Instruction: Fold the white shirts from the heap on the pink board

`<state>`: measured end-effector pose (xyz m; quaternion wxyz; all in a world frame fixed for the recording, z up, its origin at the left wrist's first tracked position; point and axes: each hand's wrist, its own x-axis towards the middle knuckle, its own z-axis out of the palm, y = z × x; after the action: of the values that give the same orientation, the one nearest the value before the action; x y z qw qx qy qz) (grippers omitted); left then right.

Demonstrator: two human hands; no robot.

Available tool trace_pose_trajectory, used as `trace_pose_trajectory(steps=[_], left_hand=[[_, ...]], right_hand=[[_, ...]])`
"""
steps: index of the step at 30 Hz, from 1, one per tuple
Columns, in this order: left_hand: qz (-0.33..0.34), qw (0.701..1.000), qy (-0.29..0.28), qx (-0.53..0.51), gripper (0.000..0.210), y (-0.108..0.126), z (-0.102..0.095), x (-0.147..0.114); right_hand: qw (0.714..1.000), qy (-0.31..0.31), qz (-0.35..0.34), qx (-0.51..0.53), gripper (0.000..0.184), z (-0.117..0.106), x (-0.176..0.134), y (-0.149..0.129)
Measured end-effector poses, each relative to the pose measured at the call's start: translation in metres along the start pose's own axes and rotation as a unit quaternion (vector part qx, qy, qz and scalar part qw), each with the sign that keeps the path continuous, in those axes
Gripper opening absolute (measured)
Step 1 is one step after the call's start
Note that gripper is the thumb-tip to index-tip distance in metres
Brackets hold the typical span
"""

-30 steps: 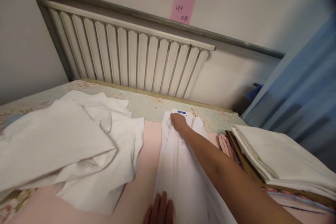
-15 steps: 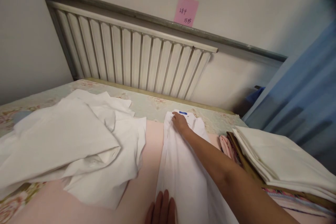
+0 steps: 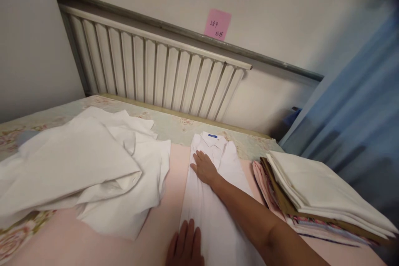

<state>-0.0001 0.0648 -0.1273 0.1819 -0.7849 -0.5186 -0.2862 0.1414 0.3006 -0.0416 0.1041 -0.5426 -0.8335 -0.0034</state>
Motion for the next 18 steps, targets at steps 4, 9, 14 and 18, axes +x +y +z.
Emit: trace_pose_trajectory(steps=[4,9,14,18], left_hand=[[0.061,0.998,0.031,0.013,0.046,-0.008,-0.014,0.008],[-0.004,1.000,-0.007,-0.010,0.044,0.005,-0.036,0.017],[-0.026,0.999,-0.034,-0.020,0.043,0.011,-0.047,0.021],[-0.013,1.000,0.002,-0.020,0.040,0.007,-0.049,0.021]], right_hand=[[0.999,-0.032,0.012,0.009,0.055,-0.019,-0.011,-0.012],[0.996,0.074,-0.021,0.041,0.049,-0.044,-0.099,-0.033],[0.991,0.120,-0.045,0.031,0.054,-0.047,-0.218,-0.036],[0.991,0.131,-0.037,0.010,0.056,-0.039,-0.270,-0.033]])
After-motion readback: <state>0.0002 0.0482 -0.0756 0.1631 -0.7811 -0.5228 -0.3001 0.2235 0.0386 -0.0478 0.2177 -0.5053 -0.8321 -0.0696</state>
